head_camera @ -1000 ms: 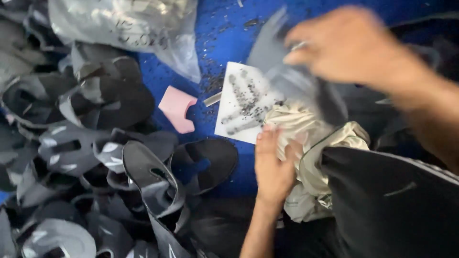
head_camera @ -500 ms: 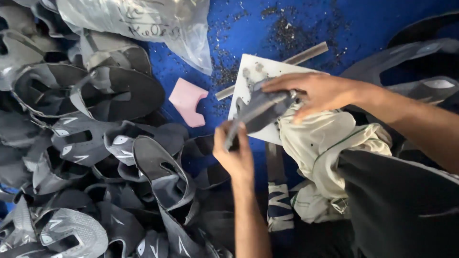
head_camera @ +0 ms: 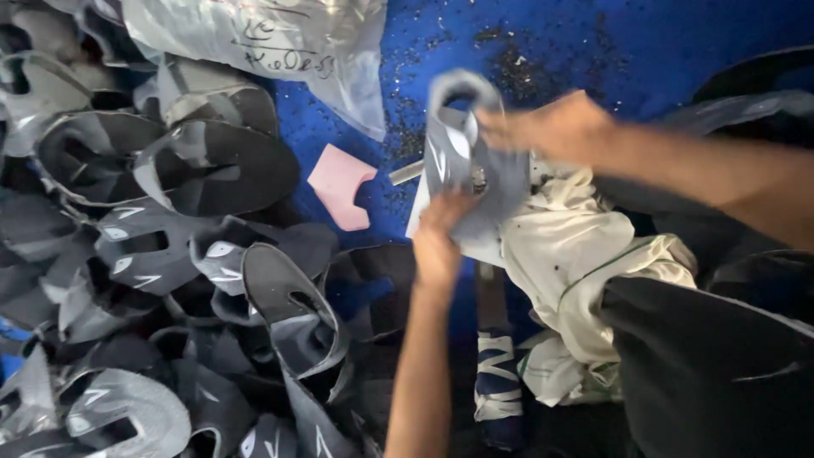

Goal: Scraping and trimming the edges of grey shoe upper components with a handheld blade.

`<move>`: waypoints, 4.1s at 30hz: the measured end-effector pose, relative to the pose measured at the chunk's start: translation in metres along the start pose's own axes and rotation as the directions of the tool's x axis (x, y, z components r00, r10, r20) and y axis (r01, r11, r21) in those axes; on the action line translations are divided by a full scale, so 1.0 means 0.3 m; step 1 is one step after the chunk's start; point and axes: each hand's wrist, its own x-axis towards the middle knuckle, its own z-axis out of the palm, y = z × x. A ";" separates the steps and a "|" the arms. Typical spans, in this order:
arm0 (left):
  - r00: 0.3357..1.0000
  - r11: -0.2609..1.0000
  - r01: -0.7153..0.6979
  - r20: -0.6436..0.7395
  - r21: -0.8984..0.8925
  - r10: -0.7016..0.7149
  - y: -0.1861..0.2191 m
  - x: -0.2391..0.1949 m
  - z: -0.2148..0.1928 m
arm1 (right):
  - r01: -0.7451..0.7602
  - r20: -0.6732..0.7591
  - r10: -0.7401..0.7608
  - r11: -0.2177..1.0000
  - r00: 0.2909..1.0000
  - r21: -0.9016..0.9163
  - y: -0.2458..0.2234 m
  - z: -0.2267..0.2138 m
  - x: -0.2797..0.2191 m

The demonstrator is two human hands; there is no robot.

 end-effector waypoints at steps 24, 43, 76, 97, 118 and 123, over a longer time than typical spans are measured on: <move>0.990 0.961 0.141 -0.023 0.238 -0.139 0.121 -0.170 -0.043 | -0.189 -0.043 0.190 0.982 0.981 0.023 -0.235 -0.052 -0.233; 0.900 0.883 0.429 0.009 -0.192 -0.436 -0.355 -0.079 0.099 | -0.515 0.232 0.871 0.029 0.434 0.857 0.078 0.089 -0.297; 0.978 0.886 -0.114 0.206 0.449 0.022 0.017 -0.174 0.028 | 0.568 0.648 -0.298 -0.316 0.701 -0.760 -0.149 0.012 -0.229; 0.709 0.691 0.473 0.229 0.547 -0.667 0.458 -0.497 -0.028 | -0.163 0.066 0.346 0.258 0.936 0.952 -0.089 -0.058 -0.113; 0.839 0.890 0.224 -0.386 -0.397 -0.383 0.843 -0.267 -0.423 | -0.090 0.036 0.121 0.477 0.992 0.874 -0.198 0.134 -0.006; 0.869 0.912 0.022 -0.443 -0.409 -0.220 0.537 -0.262 -0.146 | 0.125 -0.165 -0.007 0.685 0.986 0.718 -0.228 0.086 -0.029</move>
